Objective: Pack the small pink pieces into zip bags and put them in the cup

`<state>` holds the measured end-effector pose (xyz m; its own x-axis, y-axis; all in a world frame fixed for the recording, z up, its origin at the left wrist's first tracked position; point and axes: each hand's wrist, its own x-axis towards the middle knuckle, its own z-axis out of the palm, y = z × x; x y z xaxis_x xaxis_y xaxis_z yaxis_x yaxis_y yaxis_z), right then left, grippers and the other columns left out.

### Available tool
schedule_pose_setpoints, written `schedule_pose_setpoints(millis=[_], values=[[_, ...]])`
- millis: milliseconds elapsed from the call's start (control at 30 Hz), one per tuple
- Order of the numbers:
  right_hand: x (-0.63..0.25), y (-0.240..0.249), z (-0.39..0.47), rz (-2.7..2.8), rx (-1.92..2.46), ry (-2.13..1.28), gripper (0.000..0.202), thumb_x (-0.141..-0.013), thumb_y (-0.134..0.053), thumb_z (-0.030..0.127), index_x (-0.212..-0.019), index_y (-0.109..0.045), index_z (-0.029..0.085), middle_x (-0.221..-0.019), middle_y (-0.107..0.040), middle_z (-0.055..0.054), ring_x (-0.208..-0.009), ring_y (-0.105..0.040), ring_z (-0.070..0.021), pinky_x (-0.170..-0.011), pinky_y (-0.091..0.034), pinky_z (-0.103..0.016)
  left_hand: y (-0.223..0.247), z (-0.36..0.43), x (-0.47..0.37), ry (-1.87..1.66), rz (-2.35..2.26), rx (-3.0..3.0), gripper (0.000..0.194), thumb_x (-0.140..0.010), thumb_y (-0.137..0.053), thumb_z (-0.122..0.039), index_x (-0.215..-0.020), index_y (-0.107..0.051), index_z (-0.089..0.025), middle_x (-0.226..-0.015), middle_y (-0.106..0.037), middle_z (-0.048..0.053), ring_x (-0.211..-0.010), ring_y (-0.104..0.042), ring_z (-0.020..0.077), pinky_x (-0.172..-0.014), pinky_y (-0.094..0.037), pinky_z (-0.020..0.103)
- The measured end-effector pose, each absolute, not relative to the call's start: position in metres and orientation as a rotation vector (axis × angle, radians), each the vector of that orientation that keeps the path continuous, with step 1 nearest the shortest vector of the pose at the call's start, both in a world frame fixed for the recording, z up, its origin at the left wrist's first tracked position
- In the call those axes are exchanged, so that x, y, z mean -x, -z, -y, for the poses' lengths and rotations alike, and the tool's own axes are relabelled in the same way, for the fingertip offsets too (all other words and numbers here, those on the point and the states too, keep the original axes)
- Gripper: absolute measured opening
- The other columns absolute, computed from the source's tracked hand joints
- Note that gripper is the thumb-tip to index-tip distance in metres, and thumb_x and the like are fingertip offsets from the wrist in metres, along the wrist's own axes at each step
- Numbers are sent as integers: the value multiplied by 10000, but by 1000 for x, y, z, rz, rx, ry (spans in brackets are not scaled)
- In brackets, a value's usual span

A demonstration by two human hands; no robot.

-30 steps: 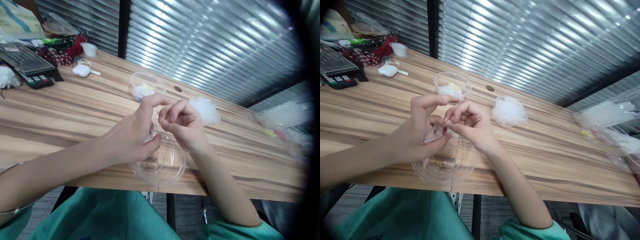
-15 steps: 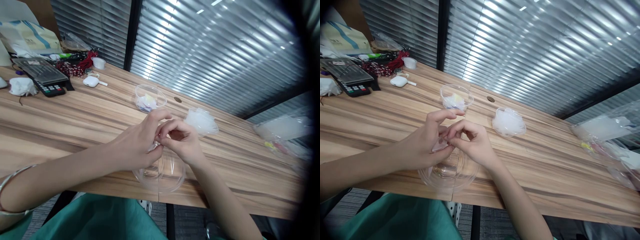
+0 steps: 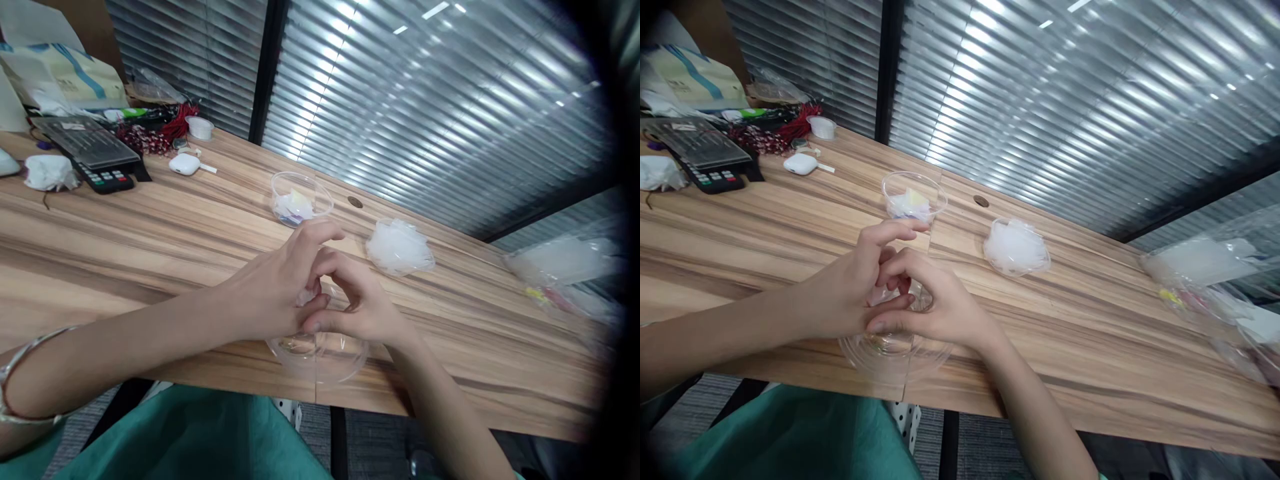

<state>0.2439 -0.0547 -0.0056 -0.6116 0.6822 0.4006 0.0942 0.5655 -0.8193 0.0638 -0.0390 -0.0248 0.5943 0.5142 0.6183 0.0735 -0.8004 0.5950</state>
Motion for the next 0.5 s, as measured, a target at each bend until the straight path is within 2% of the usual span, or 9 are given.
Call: schedule_pose_setpoints(millis=[133,233,367,500], values=[[-243,4,60,2044,735,-959,284,-756,-814,158,-919,-594,233,-870,-604,39,-831,-587,-112,-760,-484,-242,23,40,-63,-1058,-519,-2313,806,-729,-671,-138,-1355,-182,-277,-1471,-306,165,-770,-553,110,-570,-526,264],[-242,4,60,2039,774,-887,223,-809,-721,122,-931,-569,228,-885,-579,29,-841,-572,-118,-769,-481,-258,20,40,-64,-1055,-564,-2285,805,-712,-686,-162,-1350,-207,-270,-1446,-338,138,-848,-568,142,-633,-542,294],[-240,7,58,2040,759,-665,263,-810,-532,11,-977,-572,210,-923,-589,7,-866,-569,-132,-793,-474,-290,15,41,-64,-1054,-597,-2197,617,-785,-639,-230,-1296,-294,-219,-1303,-469,108,-1040,-580,217,-794,-536,368],[-238,9,56,1971,837,-468,268,-831,-475,-22,-937,-597,192,-913,-608,-4,-883,-581,-134,-798,-468,-297,14,39,-59,-1032,-698,-2080,460,-834,-550,-164,-1252,-370,-226,-1308,-506,82,-1010,-596,193,-807,-520,367]])
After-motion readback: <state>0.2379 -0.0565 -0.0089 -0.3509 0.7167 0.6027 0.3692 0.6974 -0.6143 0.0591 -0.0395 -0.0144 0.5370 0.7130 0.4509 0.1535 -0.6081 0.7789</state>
